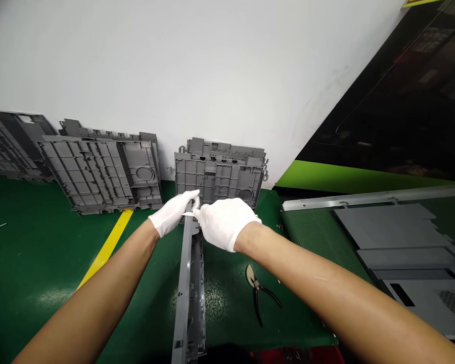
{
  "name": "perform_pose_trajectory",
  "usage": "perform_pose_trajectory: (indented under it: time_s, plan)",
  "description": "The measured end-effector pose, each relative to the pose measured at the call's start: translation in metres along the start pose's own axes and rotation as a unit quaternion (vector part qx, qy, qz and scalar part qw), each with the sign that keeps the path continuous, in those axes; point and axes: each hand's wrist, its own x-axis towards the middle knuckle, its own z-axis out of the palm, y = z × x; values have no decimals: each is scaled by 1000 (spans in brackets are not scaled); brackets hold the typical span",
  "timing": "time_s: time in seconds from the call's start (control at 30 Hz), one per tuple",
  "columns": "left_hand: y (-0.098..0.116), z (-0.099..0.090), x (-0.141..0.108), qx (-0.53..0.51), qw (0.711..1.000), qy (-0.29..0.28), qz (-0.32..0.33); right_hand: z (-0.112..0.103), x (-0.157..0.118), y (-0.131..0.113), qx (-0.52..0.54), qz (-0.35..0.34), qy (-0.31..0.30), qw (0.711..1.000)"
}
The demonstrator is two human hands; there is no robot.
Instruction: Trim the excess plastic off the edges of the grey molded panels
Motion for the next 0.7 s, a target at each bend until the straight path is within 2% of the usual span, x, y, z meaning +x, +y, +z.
perform_pose_trajectory:
  time_s: [0.1,0.27,0.5,0.7]
  plan:
    - [-1,2,2,-1,1000,-1,-2,1,-3,-1,-15,6,13,1000]
    - [-4,4,5,-8,1000,-1,-5,3,-6,0,-19,23,-4,1000]
    - [-1,6,6,0,1000,4,0,5,-9,4,-12,5,23,1000]
    - [0,8,5,-26,1000,3,-8,8,-10,6,-1,-6,10,1000]
